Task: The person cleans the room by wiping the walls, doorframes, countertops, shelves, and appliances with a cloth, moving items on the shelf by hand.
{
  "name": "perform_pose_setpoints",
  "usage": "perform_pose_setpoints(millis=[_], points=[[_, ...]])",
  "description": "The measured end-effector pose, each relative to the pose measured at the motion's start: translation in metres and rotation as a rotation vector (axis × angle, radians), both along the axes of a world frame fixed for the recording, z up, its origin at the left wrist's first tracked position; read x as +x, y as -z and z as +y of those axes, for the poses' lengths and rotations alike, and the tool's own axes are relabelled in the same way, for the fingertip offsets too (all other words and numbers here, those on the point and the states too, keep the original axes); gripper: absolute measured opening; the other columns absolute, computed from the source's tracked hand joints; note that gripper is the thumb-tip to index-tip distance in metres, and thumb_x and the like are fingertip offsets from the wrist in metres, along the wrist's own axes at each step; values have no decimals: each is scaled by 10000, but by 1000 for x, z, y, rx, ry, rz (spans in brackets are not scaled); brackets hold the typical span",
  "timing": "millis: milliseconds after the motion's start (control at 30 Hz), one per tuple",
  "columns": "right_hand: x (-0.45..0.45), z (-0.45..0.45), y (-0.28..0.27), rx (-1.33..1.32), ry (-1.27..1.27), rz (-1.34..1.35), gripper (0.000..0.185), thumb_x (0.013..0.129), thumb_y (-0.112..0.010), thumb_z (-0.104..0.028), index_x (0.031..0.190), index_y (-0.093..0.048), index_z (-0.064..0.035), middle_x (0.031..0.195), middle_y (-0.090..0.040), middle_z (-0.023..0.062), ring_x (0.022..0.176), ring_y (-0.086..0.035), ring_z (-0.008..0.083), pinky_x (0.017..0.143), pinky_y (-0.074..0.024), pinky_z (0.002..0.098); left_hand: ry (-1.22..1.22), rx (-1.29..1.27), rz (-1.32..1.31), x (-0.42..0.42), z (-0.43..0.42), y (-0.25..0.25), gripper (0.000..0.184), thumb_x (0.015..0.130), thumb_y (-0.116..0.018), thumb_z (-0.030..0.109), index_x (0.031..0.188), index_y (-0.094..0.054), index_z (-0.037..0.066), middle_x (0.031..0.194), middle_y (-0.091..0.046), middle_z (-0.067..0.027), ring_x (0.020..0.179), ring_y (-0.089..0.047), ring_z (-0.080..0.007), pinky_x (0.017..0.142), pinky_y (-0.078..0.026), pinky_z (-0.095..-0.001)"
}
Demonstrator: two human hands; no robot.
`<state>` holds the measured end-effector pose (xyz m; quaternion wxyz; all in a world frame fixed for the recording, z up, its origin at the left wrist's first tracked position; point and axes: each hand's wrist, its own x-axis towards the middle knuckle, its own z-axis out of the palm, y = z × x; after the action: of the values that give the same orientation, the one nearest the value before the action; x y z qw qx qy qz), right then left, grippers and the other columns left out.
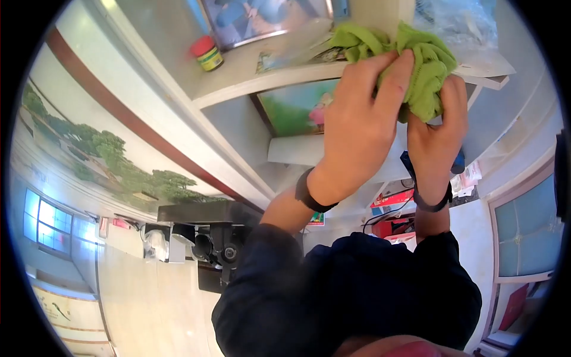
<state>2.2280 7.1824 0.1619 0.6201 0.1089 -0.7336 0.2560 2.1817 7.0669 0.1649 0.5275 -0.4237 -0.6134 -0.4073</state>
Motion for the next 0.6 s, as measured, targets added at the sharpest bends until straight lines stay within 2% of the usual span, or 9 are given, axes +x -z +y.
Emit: perform_pose_setpoints(millis=[67, 300, 400, 433, 600], points=[[-4, -10, 7, -2, -33, 13, 367, 706, -655, 75, 1060, -578, 10, 1017, -563, 160, 896, -576, 369, 759, -483, 370, 6, 11, -52, 3, -10, 6, 616, 633, -579, -159, 1200, -635, 76, 1098, -629, -139, 953, -610, -329, 818, -510, -380], [-26, -66, 26, 7, -161, 12, 366, 684, -644, 80, 1039, -572, 25, 1025, -554, 167, 883, -578, 380, 734, -491, 384, -186, 20, -65, 1, -71, 23, 630, 609, -578, -169, 1186, -647, 75, 1085, -630, -110, 958, -619, -310, 802, -520, -365], [-37, -96, 27, 3, -254, 15, 385, 657, -631, 92, 1030, -568, 15, 1023, -543, 161, 860, -583, 382, 713, -489, 389, -266, 21, -13, -4, -104, 24, 579, 651, -607, -105, 1198, -638, 81, 1076, -618, -107, 922, -602, -301, 732, -528, -377], [-40, -106, 27, 3, -285, 9, 390, 654, -631, 93, 1030, -569, 10, 1022, -541, 158, 855, -584, 381, 706, -489, 391, -257, 37, -56, -4, -114, 26, 601, 646, -594, -119, 1210, -637, 83, 1083, -624, -113, 935, -602, -309, 778, -517, -382], [-50, -145, 32, -53, -358, -25, 405, 632, -629, 88, 1018, -603, -33, 1003, -549, 126, 817, -593, 362, 666, -489, 390, -273, 70, -51, -11, -150, 35, 622, 638, -588, -158, 1221, -629, 52, 1113, -633, -141, 963, -606, -322, 821, -506, -374]])
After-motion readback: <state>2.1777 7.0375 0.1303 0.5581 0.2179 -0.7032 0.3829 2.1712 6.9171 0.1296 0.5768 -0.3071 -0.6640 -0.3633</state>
